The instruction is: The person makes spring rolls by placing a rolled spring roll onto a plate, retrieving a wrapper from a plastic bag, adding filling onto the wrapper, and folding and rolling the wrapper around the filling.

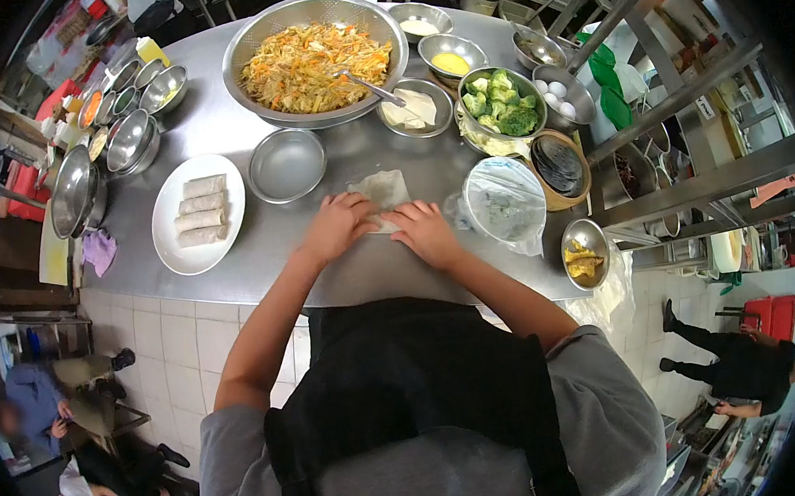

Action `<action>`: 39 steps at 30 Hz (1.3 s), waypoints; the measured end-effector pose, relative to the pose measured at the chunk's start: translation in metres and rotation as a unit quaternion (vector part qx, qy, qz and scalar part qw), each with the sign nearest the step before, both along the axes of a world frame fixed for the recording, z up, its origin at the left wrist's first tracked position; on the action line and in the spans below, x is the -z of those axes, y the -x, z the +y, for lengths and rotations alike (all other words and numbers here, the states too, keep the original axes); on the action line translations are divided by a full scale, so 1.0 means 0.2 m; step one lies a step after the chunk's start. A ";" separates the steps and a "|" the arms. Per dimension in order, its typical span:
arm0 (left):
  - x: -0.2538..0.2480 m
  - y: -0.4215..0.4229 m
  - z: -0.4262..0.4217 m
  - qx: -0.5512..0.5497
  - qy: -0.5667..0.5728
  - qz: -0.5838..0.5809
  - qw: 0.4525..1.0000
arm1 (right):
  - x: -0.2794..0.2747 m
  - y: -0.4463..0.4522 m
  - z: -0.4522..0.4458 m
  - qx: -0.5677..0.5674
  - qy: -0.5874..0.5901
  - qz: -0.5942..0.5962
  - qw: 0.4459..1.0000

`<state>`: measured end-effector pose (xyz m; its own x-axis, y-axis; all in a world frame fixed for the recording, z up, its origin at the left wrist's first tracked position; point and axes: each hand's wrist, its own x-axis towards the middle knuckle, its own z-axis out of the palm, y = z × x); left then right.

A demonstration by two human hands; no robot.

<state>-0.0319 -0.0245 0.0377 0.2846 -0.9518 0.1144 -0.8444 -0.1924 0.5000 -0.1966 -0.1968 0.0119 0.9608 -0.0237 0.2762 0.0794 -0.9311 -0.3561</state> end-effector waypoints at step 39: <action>0.14 0.15 0.22 -0.094 0.090 -0.018 0.991 | 0.00 0.00 -0.04 -0.049 -0.034 0.018 0.998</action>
